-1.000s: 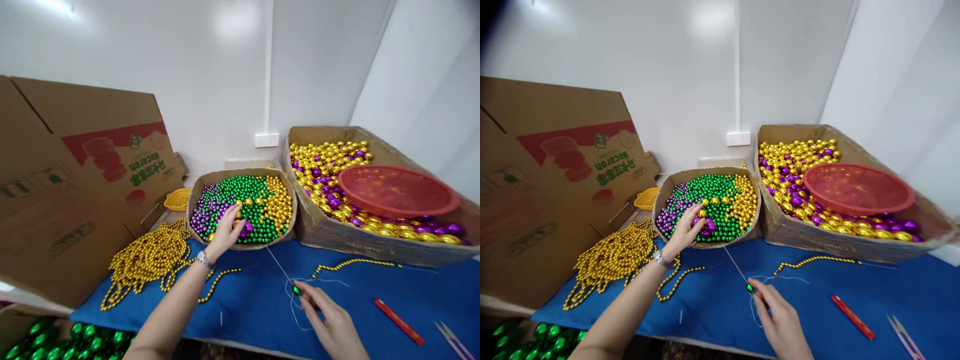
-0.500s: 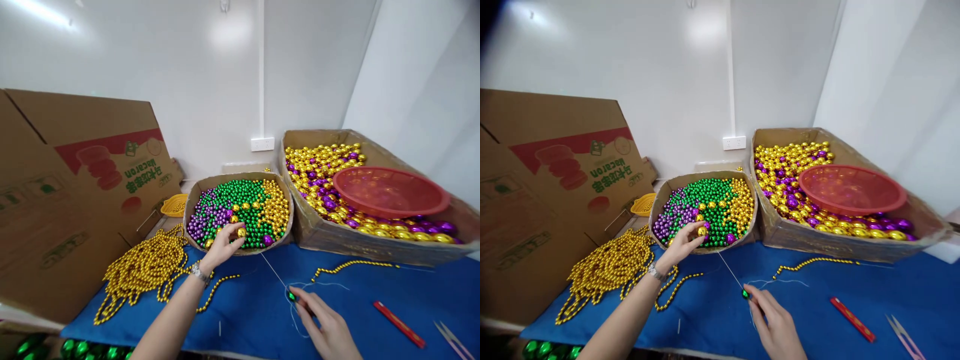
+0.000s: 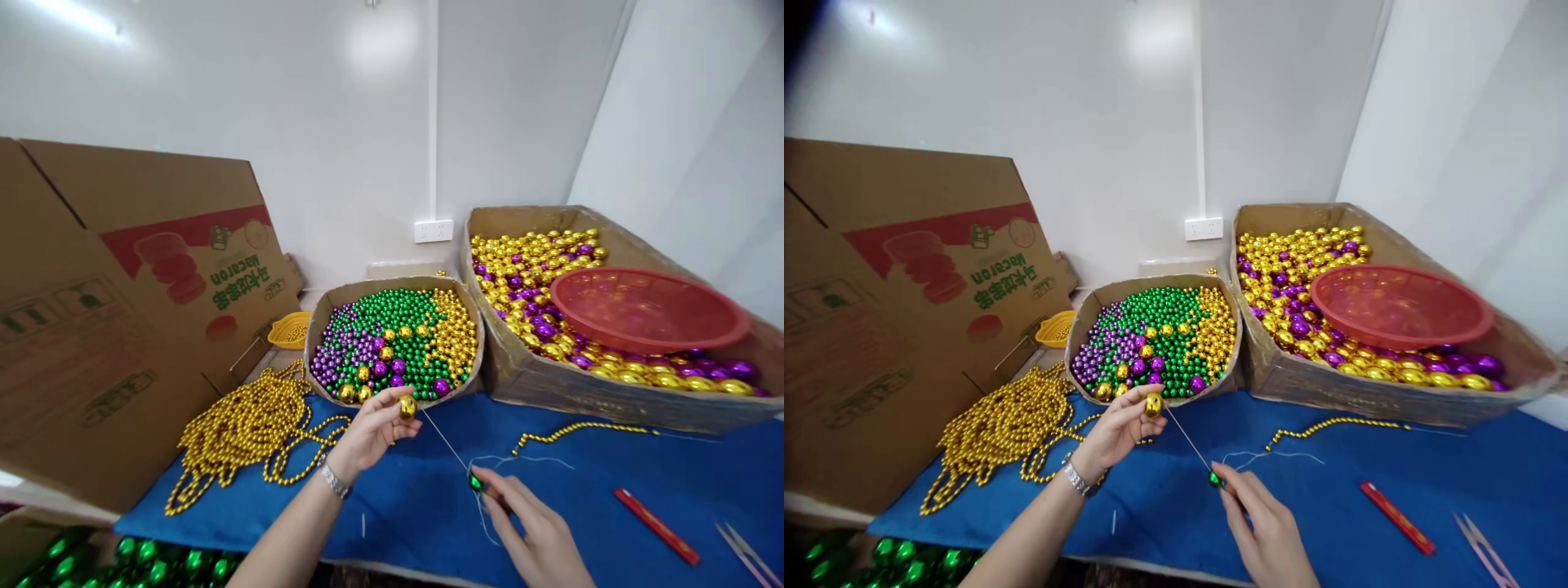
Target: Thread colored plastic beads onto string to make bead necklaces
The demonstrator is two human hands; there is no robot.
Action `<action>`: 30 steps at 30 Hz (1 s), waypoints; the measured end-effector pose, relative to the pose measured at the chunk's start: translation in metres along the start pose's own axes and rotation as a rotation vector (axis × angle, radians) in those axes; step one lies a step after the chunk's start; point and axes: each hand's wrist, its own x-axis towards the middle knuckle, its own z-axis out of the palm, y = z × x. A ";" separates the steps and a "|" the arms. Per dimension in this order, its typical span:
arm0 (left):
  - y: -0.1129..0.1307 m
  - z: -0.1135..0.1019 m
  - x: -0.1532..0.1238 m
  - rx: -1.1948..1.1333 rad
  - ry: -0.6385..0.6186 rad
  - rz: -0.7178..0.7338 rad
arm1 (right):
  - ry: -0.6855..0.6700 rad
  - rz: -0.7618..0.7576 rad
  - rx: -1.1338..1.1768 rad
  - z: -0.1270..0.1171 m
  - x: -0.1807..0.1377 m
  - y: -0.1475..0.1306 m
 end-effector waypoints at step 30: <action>-0.034 0.021 -0.013 0.130 0.096 0.074 | -0.034 -0.085 -0.040 0.007 -0.013 0.011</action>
